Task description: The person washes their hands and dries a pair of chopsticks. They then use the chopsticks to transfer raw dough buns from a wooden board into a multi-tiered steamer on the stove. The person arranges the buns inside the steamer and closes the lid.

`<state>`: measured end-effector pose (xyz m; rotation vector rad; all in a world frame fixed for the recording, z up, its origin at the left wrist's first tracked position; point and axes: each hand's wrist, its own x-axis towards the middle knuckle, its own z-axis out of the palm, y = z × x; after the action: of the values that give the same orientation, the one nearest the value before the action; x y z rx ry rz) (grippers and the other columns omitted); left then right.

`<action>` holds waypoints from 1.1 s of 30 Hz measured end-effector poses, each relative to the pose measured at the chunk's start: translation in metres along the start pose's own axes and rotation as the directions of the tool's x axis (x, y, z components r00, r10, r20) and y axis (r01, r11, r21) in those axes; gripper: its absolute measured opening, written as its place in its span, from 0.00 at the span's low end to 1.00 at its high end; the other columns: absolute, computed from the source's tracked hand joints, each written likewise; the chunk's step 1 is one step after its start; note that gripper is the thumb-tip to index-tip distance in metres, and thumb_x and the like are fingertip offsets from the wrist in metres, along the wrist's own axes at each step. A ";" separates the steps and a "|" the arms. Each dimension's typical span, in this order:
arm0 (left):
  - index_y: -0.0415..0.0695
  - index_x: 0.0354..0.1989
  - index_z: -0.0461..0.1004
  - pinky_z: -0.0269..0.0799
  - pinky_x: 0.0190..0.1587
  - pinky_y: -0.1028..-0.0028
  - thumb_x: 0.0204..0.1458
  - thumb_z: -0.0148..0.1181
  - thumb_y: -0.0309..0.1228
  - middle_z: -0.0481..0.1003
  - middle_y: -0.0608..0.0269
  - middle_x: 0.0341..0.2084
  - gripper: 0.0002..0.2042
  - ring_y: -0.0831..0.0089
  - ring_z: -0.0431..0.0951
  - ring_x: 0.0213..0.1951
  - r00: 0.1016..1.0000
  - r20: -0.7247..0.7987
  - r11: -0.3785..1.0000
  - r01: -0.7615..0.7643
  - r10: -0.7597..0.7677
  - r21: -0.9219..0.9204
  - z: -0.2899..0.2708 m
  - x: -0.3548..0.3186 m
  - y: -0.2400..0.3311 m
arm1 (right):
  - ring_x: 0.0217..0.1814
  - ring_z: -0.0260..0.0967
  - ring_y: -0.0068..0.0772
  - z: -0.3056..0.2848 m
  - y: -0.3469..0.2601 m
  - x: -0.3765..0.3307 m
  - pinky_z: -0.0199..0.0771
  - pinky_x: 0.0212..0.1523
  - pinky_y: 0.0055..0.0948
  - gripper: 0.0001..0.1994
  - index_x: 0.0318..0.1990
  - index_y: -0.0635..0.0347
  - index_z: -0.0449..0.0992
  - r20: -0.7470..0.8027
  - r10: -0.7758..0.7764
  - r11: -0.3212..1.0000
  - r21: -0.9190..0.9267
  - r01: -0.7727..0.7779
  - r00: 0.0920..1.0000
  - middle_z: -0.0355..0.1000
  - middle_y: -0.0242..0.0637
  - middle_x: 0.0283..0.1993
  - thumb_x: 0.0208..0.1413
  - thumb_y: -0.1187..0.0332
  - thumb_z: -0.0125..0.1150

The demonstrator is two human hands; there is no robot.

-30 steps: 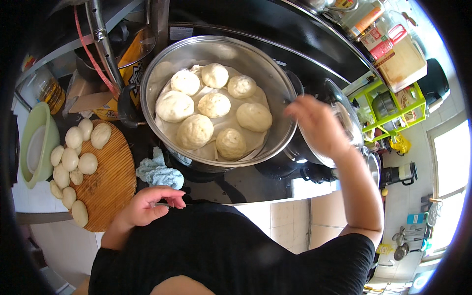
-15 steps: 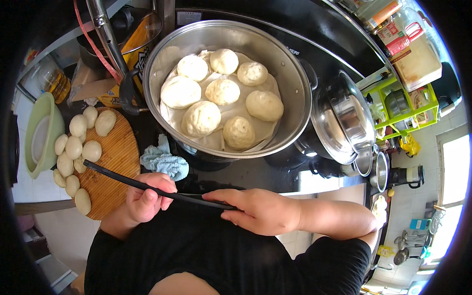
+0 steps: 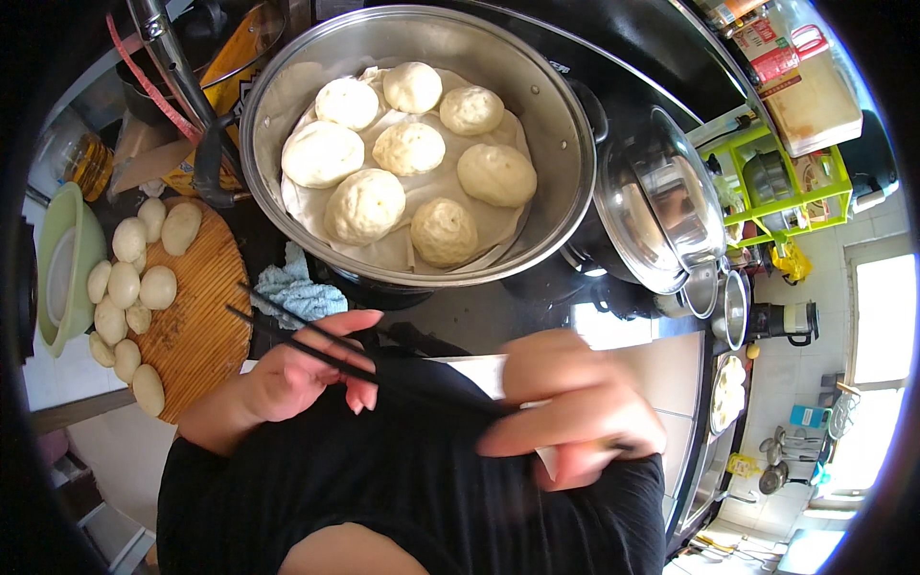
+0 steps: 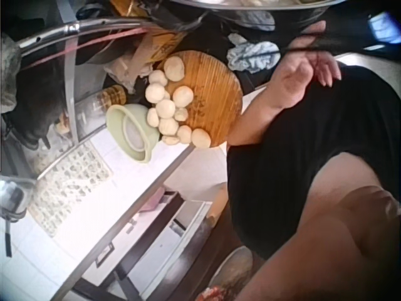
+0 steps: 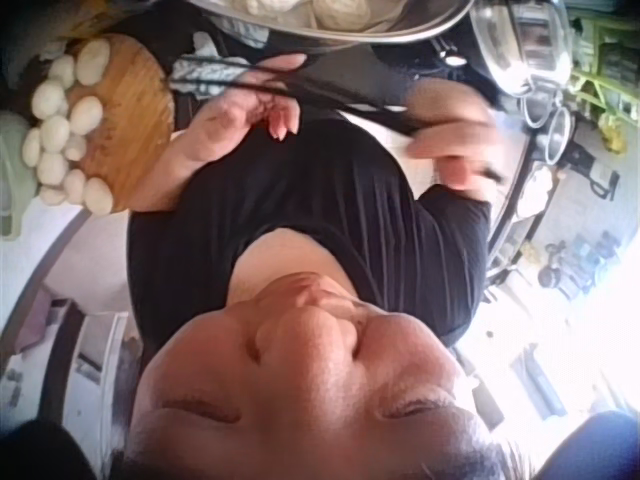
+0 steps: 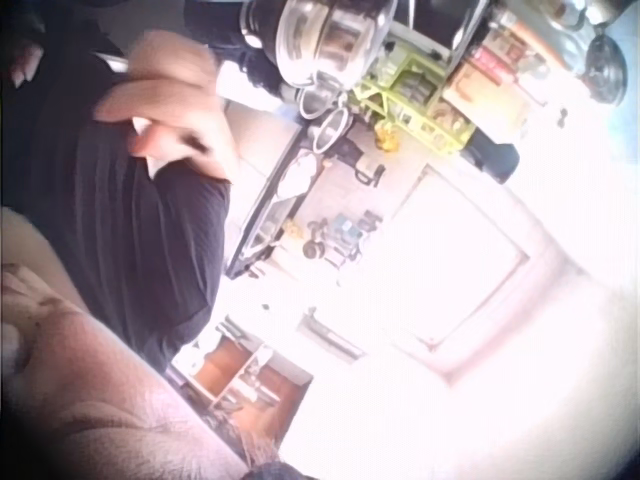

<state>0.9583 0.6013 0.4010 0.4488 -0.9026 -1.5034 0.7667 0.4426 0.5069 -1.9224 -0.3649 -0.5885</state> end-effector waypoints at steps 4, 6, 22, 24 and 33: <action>0.41 0.56 0.58 0.63 0.38 0.79 0.53 0.49 0.45 0.69 0.61 0.35 0.27 0.77 0.68 0.34 0.987 0.112 0.980 0.093 -0.114 0.176 -0.014 -0.005 -0.003 | 0.18 0.49 0.23 -0.029 -0.013 -0.021 0.52 0.19 0.24 0.15 0.33 0.58 0.67 -0.632 -0.094 0.996 -0.054 0.076 0.769 0.54 0.30 0.24 0.60 0.57 0.38; 0.40 0.53 0.61 0.63 0.38 0.79 0.54 0.50 0.38 0.70 0.63 0.33 0.21 0.78 0.69 0.34 0.990 0.098 0.963 0.069 -0.098 0.262 -0.016 -0.006 -0.003 | 0.19 0.51 0.22 -0.046 0.002 -0.034 0.53 0.20 0.21 0.14 0.34 0.59 0.67 -0.662 -0.057 0.986 -0.153 -0.061 0.747 0.57 0.31 0.27 0.60 0.60 0.38; 0.39 0.48 0.66 0.64 0.38 0.80 0.54 0.50 0.32 0.71 0.65 0.31 0.15 0.79 0.69 0.33 0.997 0.012 0.933 0.064 -0.073 0.355 -0.018 -0.007 -0.001 | 0.19 0.55 0.17 -0.067 -0.005 -0.031 0.52 0.19 0.18 0.09 0.30 0.66 0.70 -0.559 0.531 0.638 -0.232 -0.734 0.637 0.60 0.32 0.21 0.55 0.70 0.45; 0.39 0.48 0.66 0.64 0.38 0.80 0.54 0.50 0.32 0.71 0.65 0.31 0.15 0.79 0.69 0.33 0.998 0.005 0.932 0.063 -0.069 0.356 -0.018 -0.009 -0.001 | 0.20 0.56 0.18 -0.069 -0.005 -0.032 0.54 0.20 0.18 0.09 0.33 0.66 0.70 -0.633 0.496 0.693 -0.122 -0.710 0.594 0.60 0.33 0.23 0.55 0.71 0.45; 0.39 0.48 0.66 0.64 0.38 0.80 0.53 0.51 0.29 0.71 0.64 0.31 0.15 0.79 0.69 0.33 0.998 -0.005 0.928 0.065 -0.069 0.368 -0.015 -0.011 -0.001 | 0.23 0.64 0.28 -0.046 0.018 -0.015 0.62 0.23 0.23 0.06 0.34 0.68 0.68 -0.399 0.145 0.846 -0.425 -0.323 0.905 0.67 0.43 0.28 0.54 0.75 0.44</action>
<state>0.9706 0.6079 0.3888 0.7533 -1.1930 -1.3985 0.7522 0.3932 0.5000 -2.2325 0.2849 -0.9020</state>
